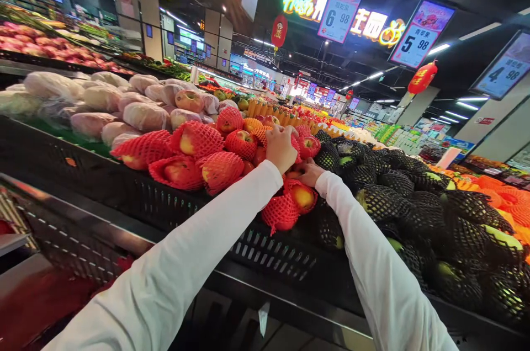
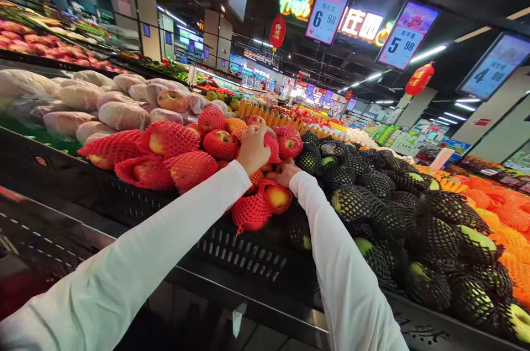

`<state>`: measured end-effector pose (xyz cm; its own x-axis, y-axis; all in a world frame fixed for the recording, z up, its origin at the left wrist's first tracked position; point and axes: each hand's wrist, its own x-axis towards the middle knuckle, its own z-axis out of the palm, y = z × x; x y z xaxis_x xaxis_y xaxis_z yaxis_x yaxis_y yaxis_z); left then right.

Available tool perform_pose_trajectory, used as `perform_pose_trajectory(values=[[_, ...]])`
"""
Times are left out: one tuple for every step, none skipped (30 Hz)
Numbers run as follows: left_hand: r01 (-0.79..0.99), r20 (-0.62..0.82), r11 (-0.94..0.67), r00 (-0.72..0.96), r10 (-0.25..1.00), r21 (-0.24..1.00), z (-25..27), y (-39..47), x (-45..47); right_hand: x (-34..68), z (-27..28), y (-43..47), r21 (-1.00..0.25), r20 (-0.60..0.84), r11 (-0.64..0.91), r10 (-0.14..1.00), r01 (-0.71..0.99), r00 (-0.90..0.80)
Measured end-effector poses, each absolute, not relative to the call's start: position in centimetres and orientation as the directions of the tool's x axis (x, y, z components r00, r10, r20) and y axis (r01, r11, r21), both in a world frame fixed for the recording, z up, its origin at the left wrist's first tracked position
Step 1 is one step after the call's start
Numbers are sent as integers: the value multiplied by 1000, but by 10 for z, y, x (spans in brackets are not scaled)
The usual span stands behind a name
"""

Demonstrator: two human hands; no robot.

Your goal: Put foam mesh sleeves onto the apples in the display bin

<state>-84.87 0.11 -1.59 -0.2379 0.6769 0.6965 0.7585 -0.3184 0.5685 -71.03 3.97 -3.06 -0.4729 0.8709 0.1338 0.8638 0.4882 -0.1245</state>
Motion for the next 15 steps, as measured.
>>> perform_pose_trajectory(values=[[782, 694, -298, -225, 684, 547, -17, 1, -850, -710, -29, 38, -105, 121, 471, 880, 876, -459], [802, 681, -263, -229, 695, 537, -19, 0, -852, -710, -27, 36, -84, 110, 455, 889, 887, -445], [815, 662, -218, -246, 708, 536, -21, 1, -853, -709, -26, 35, -64, 110, 445, 893, 893, -437], [824, 642, -175, -267, 719, 539, -22, 2, -854, -709, -25, 34, -44, 120, 451, 888, 891, -444], [830, 624, -141, -282, 729, 540, -24, 2, -854, -709, -25, 33, -27, 131, 460, 882, 888, -453], [832, 609, -121, -289, 738, 541, -24, 3, -854, -709, -25, 33, -17, 141, 468, 876, 883, -462], [832, 598, -115, -286, 749, 542, -25, 4, -854, -709, -25, 33, -15, 148, 473, 872, 881, -466], [831, 587, -120, -273, 762, 543, -24, 4, -855, -710, -25, 33, -21, 149, 470, 874, 882, -462], [826, 577, -134, -257, 775, 548, -23, 4, -855, -710, -26, 33, -33, 148, 460, 880, 887, -451], [817, 570, -155, -239, 786, 556, -22, 2, -855, -710, -27, 34, -54, 147, 447, 888, 893, -436], [804, 572, -184, -221, 790, 566, -19, 1, -856, -710, -28, 34, -85, 150, 439, 893, 894, -424], [787, 581, -217, -210, 786, 577, -17, -1, -856, -710, -30, 34, -124, 158, 438, 895, 890, -418], [768, 600, -250, -209, 772, 590, -14, -3, -857, -708, -32, 34, -174, 174, 439, 895, 882, -411], [747, 627, -284, -220, 747, 601, -12, -6, -857, -707, -34, 34, -232, 196, 438, 896, 869, -399], [728, 657, -313, -243, 714, 610, -9, -7, -858, -705, -36, 34, -289, 223, 431, 899, 855, -377]])
